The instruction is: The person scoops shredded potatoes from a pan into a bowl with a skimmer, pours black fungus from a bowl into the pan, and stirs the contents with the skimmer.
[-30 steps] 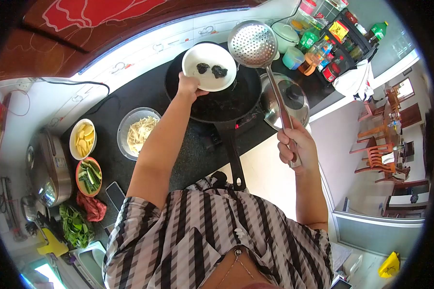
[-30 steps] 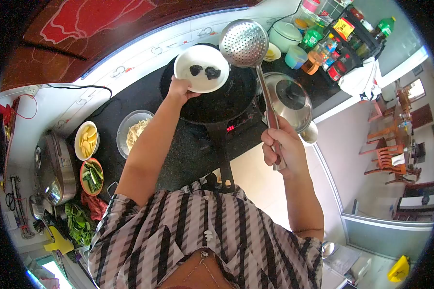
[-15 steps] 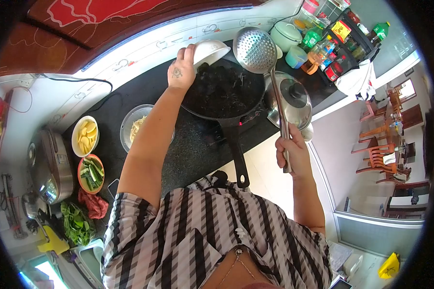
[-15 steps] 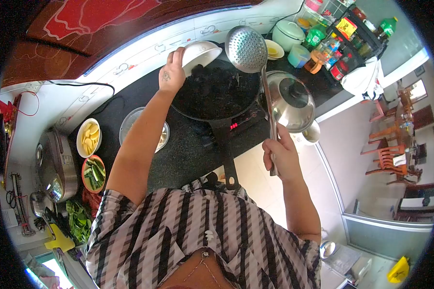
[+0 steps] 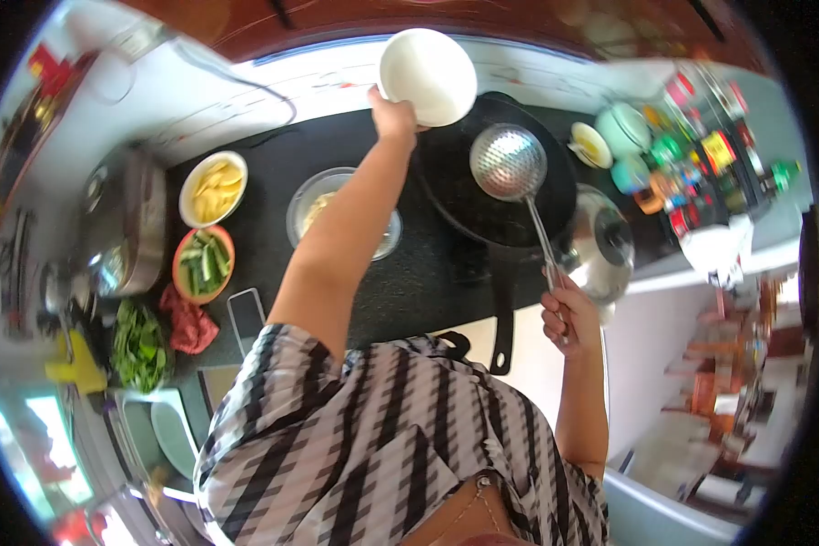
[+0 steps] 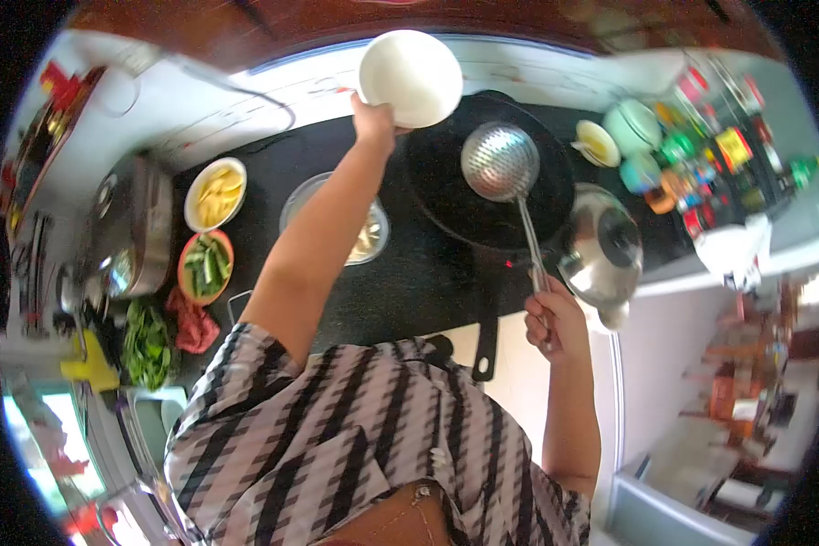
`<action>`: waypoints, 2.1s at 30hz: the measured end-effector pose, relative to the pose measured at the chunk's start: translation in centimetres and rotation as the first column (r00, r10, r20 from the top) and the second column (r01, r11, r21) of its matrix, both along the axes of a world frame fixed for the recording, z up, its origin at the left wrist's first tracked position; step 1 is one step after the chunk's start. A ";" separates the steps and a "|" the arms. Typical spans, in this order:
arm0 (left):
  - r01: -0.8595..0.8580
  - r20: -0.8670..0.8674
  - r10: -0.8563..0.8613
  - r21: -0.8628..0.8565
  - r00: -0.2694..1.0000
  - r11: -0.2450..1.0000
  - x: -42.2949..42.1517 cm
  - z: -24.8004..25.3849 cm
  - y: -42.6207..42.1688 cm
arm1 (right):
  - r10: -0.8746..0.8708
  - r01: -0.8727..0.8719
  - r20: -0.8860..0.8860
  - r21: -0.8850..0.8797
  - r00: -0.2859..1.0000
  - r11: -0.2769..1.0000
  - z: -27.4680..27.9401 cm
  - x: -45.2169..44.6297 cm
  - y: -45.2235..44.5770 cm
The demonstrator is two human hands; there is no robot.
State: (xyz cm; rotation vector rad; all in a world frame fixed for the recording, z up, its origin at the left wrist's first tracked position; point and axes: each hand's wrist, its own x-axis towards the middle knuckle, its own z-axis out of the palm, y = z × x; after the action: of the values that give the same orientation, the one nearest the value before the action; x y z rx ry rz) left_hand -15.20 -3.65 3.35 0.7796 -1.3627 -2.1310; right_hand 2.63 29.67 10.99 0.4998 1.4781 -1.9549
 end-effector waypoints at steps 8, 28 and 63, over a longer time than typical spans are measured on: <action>0.066 -0.101 -0.023 0.445 0.995 0.893 3.4 -6.9 -13.3 | -0.082 0.119 -0.156 0.244 0.984 0.963 0.1 0.4 -0.6; -0.083 0.325 -0.080 0.457 0.942 0.885 11.0 -16.6 -19.8 | -0.114 0.175 -0.236 0.253 0.965 0.951 1.3 -0.2 -0.2; -0.071 0.341 -0.093 0.439 0.935 0.896 25.3 -12.2 -1.2 | 0.187 -0.171 -0.131 0.120 0.974 0.978 -2.1 0.2 1.1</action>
State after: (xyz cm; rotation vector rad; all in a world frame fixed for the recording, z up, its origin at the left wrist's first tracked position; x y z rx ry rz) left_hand 10.12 -4.88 -8.83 1.4000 -1.0352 -2.4327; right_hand 2.79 30.78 8.94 0.2666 1.6639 -1.8071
